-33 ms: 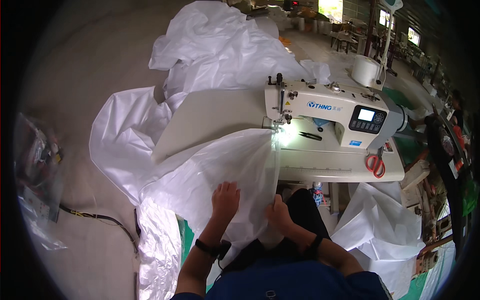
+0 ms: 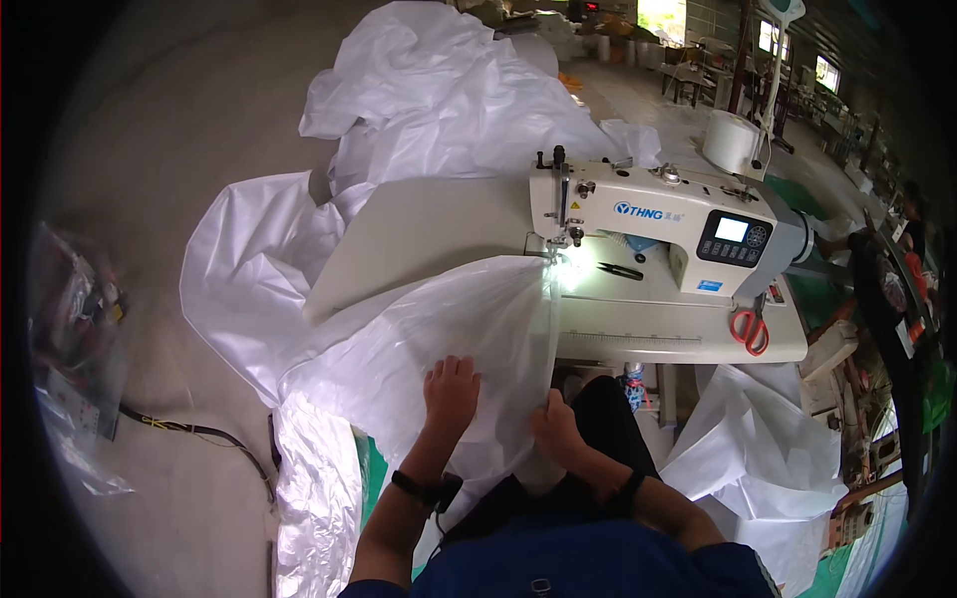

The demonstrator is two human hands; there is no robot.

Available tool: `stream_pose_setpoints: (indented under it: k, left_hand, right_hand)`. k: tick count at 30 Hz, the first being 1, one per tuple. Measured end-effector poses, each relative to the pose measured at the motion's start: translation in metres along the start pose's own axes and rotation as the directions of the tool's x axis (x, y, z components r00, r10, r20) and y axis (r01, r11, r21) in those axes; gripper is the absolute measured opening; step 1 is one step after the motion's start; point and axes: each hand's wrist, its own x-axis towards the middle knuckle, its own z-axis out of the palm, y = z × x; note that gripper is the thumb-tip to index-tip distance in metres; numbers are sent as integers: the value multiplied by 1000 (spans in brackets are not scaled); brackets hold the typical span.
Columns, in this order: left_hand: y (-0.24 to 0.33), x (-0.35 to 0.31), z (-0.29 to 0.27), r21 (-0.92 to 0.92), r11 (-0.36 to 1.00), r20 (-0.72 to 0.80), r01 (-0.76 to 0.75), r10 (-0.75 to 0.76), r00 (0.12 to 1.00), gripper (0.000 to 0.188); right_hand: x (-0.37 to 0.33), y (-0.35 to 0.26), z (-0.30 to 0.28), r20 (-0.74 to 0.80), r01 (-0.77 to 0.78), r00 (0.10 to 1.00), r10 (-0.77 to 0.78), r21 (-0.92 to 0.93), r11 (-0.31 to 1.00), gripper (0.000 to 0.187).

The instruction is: Sewing white fabric using a sewing machine in a manufacturing setting.

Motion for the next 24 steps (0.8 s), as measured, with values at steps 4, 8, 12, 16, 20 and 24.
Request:
stream_pose_setpoints:
  k: [4, 8, 12, 16, 20, 24]
  left_hand:
    - [4, 11, 8, 116, 992, 85, -49, 39, 996, 8]
    - [35, 4, -5, -86, 988, 195, -127, 142, 970, 8]
    - [64, 0, -15, -207, 978, 341, -12, 84, 936, 12]
    - [75, 2, -14, -263, 960, 424, 96, 25, 905, 14]
    - [83, 6, -6, -336, 932, 508, 132, 62, 859, 17]
    - [91, 9, -2, -602, 720, 602, 345, 126, 788, 22]
  right_hand:
    - [-3, 0, -8, 153, -239, 969, 196, 351, 905, 25]
    - [-2, -6, -16, -23, 11, 1000, -8, 137, 991, 27]
    - [14, -11, -18, -105, 46, 993, -53, -69, 997, 30]
    - [30, -6, -20, -262, 180, 953, -154, 80, 980, 29]
    - [37, 3, -29, -200, 102, 978, -54, 242, 965, 27]
    - [43, 4, -35, -51, -39, 997, 64, 385, 922, 32]
